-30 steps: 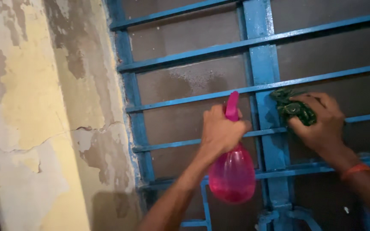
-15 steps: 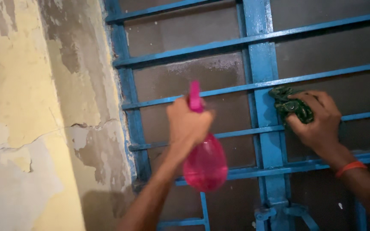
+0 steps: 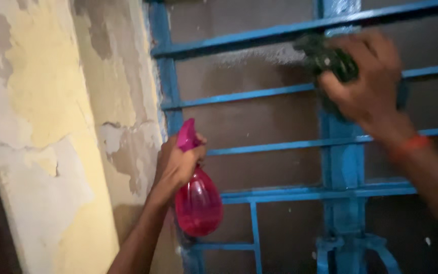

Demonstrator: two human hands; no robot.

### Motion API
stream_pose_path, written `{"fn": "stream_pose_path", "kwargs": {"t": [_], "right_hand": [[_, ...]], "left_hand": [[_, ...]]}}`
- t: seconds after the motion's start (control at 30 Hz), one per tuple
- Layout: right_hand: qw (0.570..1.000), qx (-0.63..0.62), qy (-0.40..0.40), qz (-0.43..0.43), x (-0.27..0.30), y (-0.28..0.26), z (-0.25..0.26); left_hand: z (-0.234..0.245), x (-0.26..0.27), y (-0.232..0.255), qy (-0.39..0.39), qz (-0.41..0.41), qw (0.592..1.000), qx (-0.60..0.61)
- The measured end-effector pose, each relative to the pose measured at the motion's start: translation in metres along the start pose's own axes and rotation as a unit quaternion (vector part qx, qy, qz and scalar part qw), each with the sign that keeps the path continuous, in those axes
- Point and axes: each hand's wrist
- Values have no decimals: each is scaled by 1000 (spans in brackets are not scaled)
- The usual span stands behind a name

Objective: The person cleans glass window panes by spraying them with a liquid from a pink bottle and wiping the surface with a green cloth.

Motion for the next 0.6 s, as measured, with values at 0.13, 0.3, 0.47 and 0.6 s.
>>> {"fn": "stream_pose_path", "kwargs": {"t": [0.13, 0.3, 0.47, 0.6], "right_hand": [[998, 37, 7, 60, -37, -12, -38], [997, 70, 0, -13, -32, -39, -60], [997, 53, 18, -56, -40, -80, -81], [997, -67, -30, -29, -63, -150, -109]], "left_hand": [[0, -3, -1, -1, -36, 998, -46], [1, 6, 5, -23, -49, 989, -141], [-1, 7, 7, 1, -43, 990, -131], [-6, -1, -4, 26, -48, 989, -140]]}}
Point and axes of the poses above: each hand's wrist, its own x-axis away from the middle knuckle, its own z-axis out of the back of the hand, y = z × x, and after that the axes turned 10 degrees about x, right-handed
